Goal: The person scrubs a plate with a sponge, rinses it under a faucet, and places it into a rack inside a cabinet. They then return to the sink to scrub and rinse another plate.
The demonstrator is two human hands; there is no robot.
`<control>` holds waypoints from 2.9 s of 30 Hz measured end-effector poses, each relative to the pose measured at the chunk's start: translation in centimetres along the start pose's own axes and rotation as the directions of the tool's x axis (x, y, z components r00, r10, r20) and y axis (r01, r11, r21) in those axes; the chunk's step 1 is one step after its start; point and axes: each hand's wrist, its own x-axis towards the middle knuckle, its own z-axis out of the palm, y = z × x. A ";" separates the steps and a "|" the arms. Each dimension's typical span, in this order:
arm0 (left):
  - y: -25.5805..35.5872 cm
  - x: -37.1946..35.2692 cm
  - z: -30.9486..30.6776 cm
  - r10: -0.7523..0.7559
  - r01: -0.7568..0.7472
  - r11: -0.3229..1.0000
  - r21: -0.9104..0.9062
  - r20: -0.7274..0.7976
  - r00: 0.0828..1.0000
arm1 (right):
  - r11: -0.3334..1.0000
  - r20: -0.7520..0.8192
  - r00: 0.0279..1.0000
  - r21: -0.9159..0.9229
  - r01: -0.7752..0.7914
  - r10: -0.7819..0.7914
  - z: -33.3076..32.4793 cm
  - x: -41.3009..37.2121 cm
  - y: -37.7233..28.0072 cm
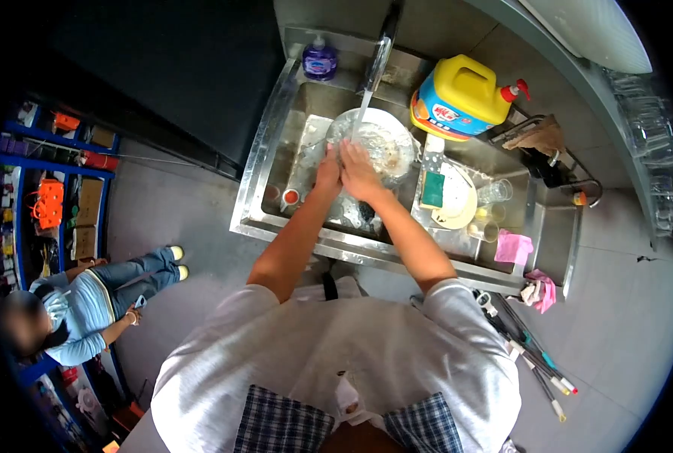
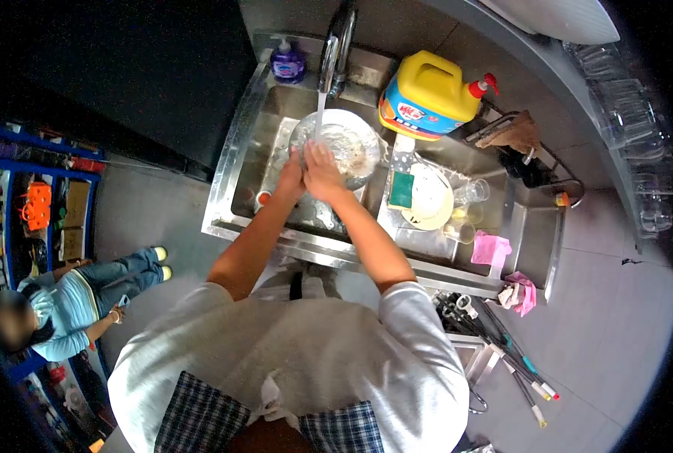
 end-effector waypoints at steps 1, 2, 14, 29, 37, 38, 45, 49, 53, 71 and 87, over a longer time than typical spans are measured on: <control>0.5 -0.8 -0.1 -0.029 0.030 0.999 0.018 -0.040 0.999 | 1.000 0.072 0.997 0.006 0.013 -0.014 -2.1 -1.2 -0.5; 0.9 -1.7 0.0 -0.022 0.022 1.000 0.002 -0.032 0.999 | 1.000 0.146 0.989 0.012 0.026 -0.028 -3.4 -2.1 -0.4; 0.9 -1.2 0.4 -0.081 0.079 0.995 -0.057 -0.024 0.996 | 0.993 0.272 0.961 0.117 0.019 -0.051 -4.6 -2.7 0.4; 5.2 -2.3 3.4 0.067 -0.051 0.994 0.091 -0.179 0.982 | -0.333 0.335 0.722 0.931 -0.152 0.606 -2.1 -3.7 6.4; 3.1 0.6 -3.8 0.139 -0.107 0.949 0.297 -0.089 0.986 | 0.668 -0.215 0.701 0.577 -0.471 0.680 -4.6 4.0 9.0; 3.6 -0.5 -3.4 0.103 -0.052 0.941 0.335 -0.135 0.985 | 0.708 -0.202 0.754 0.554 -0.438 0.625 -6.4 5.8 8.6; 5.1 -6.2 -0.6 0.169 -0.128 0.971 0.201 -0.199 0.965 | 0.947 -0.113 0.947 0.145 -0.285 0.302 -7.8 16.5 10.5; 3.4 -4.6 -3.7 0.245 -0.228 0.955 0.190 -0.069 0.967 | 0.456 0.242 0.856 0.762 -0.459 0.458 -7.3 17.6 12.9; 2.8 -5.0 -5.0 0.231 -0.213 0.951 0.224 -0.060 0.971 | 0.583 -0.062 0.810 0.726 -0.364 0.583 -5.4 14.9 11.5; -7.1 -5.0 1.4 -0.009 -0.019 0.978 0.208 0.129 0.992 | 0.640 -0.394 0.508 0.534 -0.552 0.766 -4.2 -19.9 15.6; -14.0 -4.1 1.2 -0.350 0.373 0.925 -0.075 0.217 0.911 | 0.213 0.058 0.518 0.867 -0.450 0.854 -5.8 -24.0 16.4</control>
